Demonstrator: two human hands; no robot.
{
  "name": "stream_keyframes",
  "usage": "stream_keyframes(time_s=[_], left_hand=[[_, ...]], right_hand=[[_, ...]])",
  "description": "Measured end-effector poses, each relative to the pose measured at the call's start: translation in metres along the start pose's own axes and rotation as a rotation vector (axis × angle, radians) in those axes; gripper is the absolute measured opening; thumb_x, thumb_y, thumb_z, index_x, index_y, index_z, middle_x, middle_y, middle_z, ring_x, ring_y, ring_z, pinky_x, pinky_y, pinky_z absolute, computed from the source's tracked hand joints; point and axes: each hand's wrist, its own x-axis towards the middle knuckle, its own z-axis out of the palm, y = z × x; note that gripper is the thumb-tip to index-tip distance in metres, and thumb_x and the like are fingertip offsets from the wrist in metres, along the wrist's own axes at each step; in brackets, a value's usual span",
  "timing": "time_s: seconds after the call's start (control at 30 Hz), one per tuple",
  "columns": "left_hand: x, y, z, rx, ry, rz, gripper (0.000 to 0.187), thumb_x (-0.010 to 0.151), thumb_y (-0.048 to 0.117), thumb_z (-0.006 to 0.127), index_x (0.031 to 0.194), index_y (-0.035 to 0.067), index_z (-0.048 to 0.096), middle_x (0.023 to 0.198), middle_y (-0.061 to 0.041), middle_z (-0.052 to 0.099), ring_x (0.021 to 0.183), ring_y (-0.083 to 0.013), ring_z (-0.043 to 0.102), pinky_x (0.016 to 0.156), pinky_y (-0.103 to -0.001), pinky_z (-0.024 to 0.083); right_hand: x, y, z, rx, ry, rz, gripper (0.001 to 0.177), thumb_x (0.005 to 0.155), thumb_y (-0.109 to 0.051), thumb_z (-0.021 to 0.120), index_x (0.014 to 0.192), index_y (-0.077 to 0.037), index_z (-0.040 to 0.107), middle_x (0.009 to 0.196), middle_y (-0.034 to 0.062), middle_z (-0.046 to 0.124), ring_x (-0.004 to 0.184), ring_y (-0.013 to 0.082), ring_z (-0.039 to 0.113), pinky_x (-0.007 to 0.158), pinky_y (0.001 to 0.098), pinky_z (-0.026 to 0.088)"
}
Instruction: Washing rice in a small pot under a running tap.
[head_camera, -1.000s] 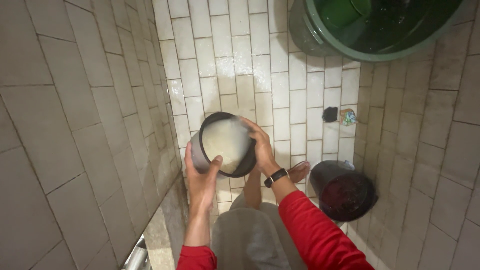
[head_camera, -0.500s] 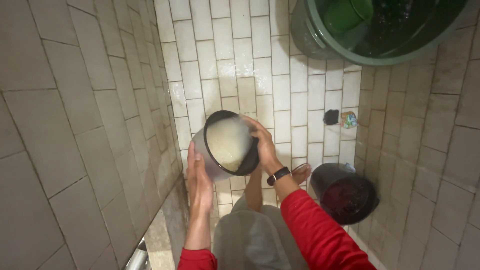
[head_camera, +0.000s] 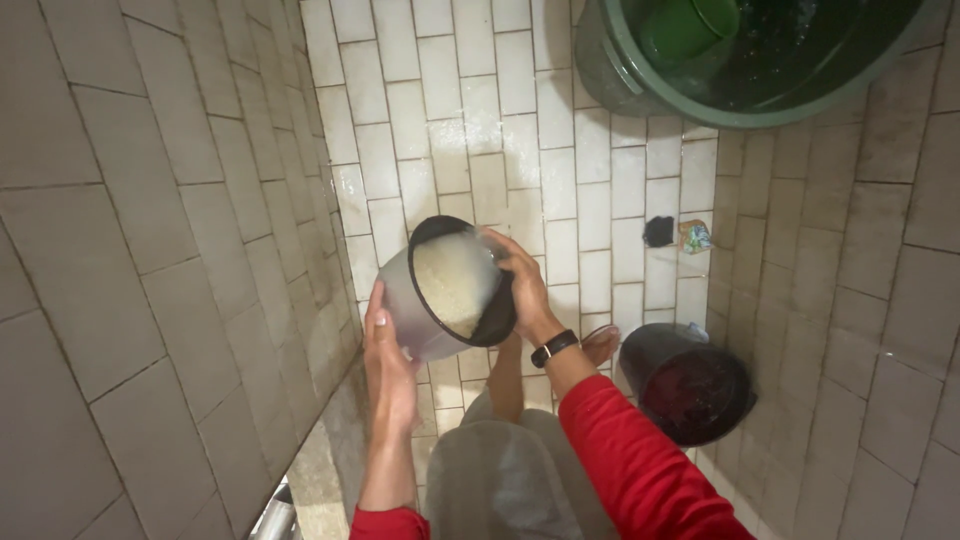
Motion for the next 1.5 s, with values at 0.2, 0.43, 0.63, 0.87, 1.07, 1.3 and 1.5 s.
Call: stream_keyframes(time_s=[0.2,0.43,0.63,0.87,1.07,1.3,1.5], left_hand=[[-0.004,0.005,0.001,-0.026,-0.039,0.021,0.076,0.092,0.069,0.031,0.157,0.031,0.033,0.167,-0.003,0.028,0.152,-0.0310,0.027,0.112,-0.064,0.031],[-0.005,0.004,0.002,-0.051,-0.067,0.056,0.074,0.094,0.067,0.032,0.157,0.029,0.034,0.167,-0.005,0.027,0.153,-0.0308,0.025,0.112,-0.064,0.032],[-0.005,0.007,0.004,-0.039,-0.065,0.069,0.075,0.093,0.068,0.032,0.157,0.028,0.035,0.167,-0.005,0.027,0.153,-0.0302,0.025,0.109,-0.064,0.035],[-0.010,0.008,0.007,-0.062,-0.076,0.100,0.076,0.095,0.068,0.032,0.157,0.025,0.036,0.165,-0.009,0.032,0.148,-0.0324,0.035,0.108,-0.060,0.041],[-0.016,0.014,0.012,-0.017,-0.069,0.103,0.073,0.096,0.066,0.029,0.157,0.026,0.037,0.164,-0.009,0.033,0.146,-0.0340,0.039,0.107,-0.057,0.044],[-0.017,0.013,0.012,-0.010,-0.082,0.120,0.070,0.098,0.062,0.028,0.157,0.025,0.037,0.165,-0.008,0.030,0.147,-0.0345,0.037,0.106,-0.057,0.045],[-0.017,0.012,0.013,-0.024,-0.078,0.117,0.069,0.098,0.062,0.029,0.156,0.025,0.038,0.165,-0.008,0.031,0.144,-0.0354,0.041,0.105,-0.056,0.046]], right_hand=[[0.002,-0.001,0.001,0.096,0.026,0.047,0.060,0.082,-0.012,0.043,0.139,0.001,0.059,0.146,0.0109,0.059,0.137,0.0229,0.052,0.119,0.0334,0.034],[0.004,-0.004,-0.004,0.143,0.005,0.070,0.063,0.083,-0.009,0.040,0.143,0.002,0.057,0.148,0.0119,0.058,0.136,0.0240,0.052,0.119,0.0328,0.034],[0.007,-0.005,-0.005,0.129,0.004,0.075,0.064,0.082,-0.008,0.041,0.143,0.002,0.057,0.147,0.0125,0.058,0.134,0.0241,0.053,0.119,0.0327,0.035],[0.011,-0.001,-0.013,0.136,-0.002,0.058,0.063,0.083,-0.008,0.040,0.142,0.003,0.058,0.145,0.0142,0.059,0.133,0.0248,0.054,0.117,0.0329,0.036],[0.008,-0.003,-0.016,0.197,-0.007,0.049,0.061,0.085,-0.009,0.041,0.143,0.005,0.056,0.149,0.0131,0.057,0.136,0.0241,0.052,0.119,0.0330,0.035],[0.007,-0.002,-0.020,0.162,-0.048,-0.016,0.061,0.086,-0.011,0.042,0.143,0.007,0.056,0.153,0.0120,0.054,0.139,0.0234,0.050,0.120,0.0328,0.032],[0.006,-0.008,-0.015,0.189,-0.007,0.058,0.062,0.085,-0.012,0.042,0.143,0.004,0.056,0.153,0.0114,0.054,0.139,0.0229,0.050,0.120,0.0327,0.033]])
